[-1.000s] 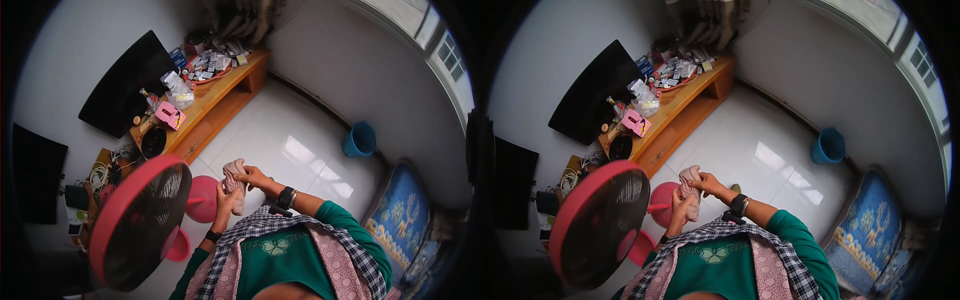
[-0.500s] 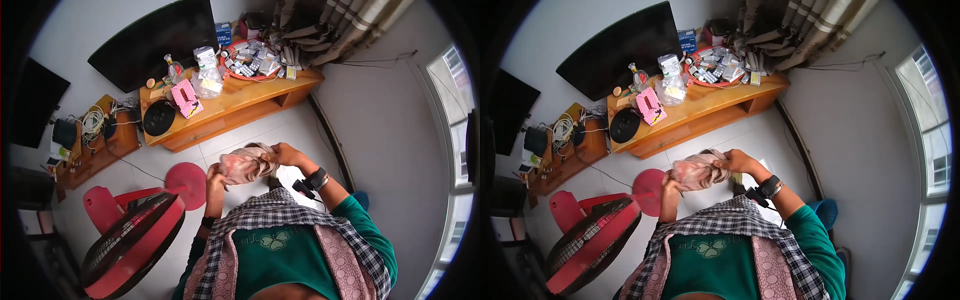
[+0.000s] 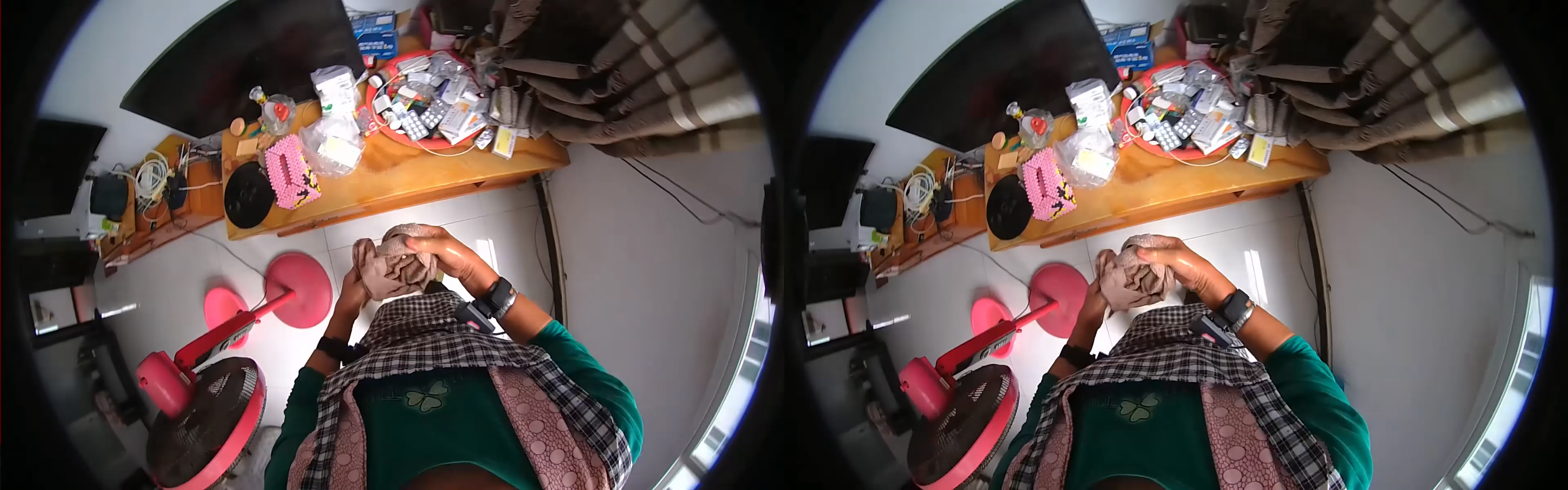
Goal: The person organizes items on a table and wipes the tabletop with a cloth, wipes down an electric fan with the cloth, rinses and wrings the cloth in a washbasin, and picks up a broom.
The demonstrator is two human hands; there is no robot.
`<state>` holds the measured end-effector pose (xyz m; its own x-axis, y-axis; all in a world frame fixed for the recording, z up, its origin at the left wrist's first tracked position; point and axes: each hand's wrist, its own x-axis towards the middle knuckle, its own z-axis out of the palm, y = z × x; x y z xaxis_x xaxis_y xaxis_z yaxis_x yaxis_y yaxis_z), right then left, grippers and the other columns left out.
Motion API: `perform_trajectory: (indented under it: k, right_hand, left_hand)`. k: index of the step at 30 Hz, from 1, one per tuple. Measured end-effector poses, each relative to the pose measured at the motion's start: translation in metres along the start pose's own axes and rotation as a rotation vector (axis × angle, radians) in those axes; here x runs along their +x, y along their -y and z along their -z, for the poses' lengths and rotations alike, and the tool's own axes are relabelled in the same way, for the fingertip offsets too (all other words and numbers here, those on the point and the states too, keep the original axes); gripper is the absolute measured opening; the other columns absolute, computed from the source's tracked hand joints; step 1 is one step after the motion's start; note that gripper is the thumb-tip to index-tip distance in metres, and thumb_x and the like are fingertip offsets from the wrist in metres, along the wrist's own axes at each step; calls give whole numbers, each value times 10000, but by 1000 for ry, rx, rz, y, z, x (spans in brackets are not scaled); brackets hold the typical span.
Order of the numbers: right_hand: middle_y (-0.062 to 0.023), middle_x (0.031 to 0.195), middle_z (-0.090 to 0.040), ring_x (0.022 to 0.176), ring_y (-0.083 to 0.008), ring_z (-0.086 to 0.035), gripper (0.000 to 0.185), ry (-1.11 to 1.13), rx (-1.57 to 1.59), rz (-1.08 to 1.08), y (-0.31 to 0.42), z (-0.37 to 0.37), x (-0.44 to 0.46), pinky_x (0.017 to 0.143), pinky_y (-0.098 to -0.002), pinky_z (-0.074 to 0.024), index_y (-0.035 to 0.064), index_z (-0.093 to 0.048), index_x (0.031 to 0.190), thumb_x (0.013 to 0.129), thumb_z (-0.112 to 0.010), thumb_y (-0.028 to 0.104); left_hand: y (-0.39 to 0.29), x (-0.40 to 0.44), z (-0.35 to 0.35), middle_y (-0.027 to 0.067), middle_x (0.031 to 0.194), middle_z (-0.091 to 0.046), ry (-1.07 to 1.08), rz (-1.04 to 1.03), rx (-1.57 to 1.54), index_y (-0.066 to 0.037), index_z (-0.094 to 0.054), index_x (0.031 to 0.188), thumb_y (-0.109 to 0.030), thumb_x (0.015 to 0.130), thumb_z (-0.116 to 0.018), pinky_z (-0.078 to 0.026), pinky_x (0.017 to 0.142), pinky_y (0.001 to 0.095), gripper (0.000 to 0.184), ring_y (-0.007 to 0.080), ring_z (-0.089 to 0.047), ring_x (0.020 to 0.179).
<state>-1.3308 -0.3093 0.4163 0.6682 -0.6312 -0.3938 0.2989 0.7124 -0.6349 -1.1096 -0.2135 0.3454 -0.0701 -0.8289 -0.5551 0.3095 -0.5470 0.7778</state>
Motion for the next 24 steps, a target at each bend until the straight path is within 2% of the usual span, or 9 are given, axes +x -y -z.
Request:
perform_trajectory:
  k: [1,5,11,14,15,17,19,21,24]
  right_hand:
    - [-134,1145,-602,1059,-236,-575,527,52,44,15,7,-1,1,958,-356,-434,-30,-515,1230,809,-683,239]
    - [-139,1152,-595,1058,-250,-574,517,-168,216,96,32,30,26,964,-368,-430,-38,-504,1223,830,-650,265]
    - [-132,1155,-595,1059,-232,-575,606,-144,103,247,59,47,70,945,-357,-437,-34,-482,1249,811,-654,348]
    - [-20,1028,-581,889,-134,-540,478,-279,-299,216,54,58,95,800,-273,-454,24,-523,1239,860,-636,292]
    - [-82,1087,-567,953,-163,-546,508,-264,-448,307,38,74,117,814,-283,-461,8,-517,1234,865,-631,337]
    - [-178,1182,-513,1032,-257,-544,574,-411,-1107,326,11,104,152,864,-336,-454,18,-504,1249,861,-609,429]
    - [-243,1265,-434,1115,-359,-490,628,-419,-1417,395,-14,131,182,919,-427,-421,66,-492,1277,833,-599,497]
    - [-238,1339,-358,1192,-401,-414,660,-656,-1559,430,-24,133,205,945,-489,-386,126,-470,1312,804,-605,524]
    - [-251,1389,-289,1261,-428,-328,748,-670,-1550,323,-53,146,241,990,-540,-322,196,-445,1340,709,-695,510]
  left_hand:
    - [9,11,4,94,1227,-533,10,-150,70,6,-434,1306,16,869,-480,-429,939,314,439,192,-525,1110]
    - [-26,45,-7,88,1212,-539,-46,-114,8,9,-446,1293,86,817,-405,-439,922,298,485,182,-531,1093]
    - [9,178,25,87,1184,-549,-113,-301,167,-3,-368,1359,60,799,-493,-419,934,278,577,164,-540,1061]
    - [-9,199,33,114,1200,-537,-264,-187,315,-7,-309,1397,36,768,-563,-418,927,269,680,159,-545,1047]
    - [-20,204,33,129,1213,-528,-402,-50,400,-8,-281,1411,16,751,-601,-421,920,264,734,157,-551,1039]
    - [-8,228,65,199,1283,-463,-274,-247,243,-9,-261,1416,-36,695,-680,-381,981,311,834,247,-496,1154]
    - [-57,224,64,260,1384,-320,-463,-598,1102,-44,-222,1438,-105,653,-740,-283,1060,414,942,367,-324,1297]
    - [-99,233,74,278,1410,-251,-467,-605,1269,-67,-216,1443,-146,634,-765,-227,1074,464,981,399,-234,1327]
    - [-130,259,98,296,1449,-151,-429,-617,1513,-113,-211,1452,-212,610,-799,-174,1077,541,1031,425,-135,1365]
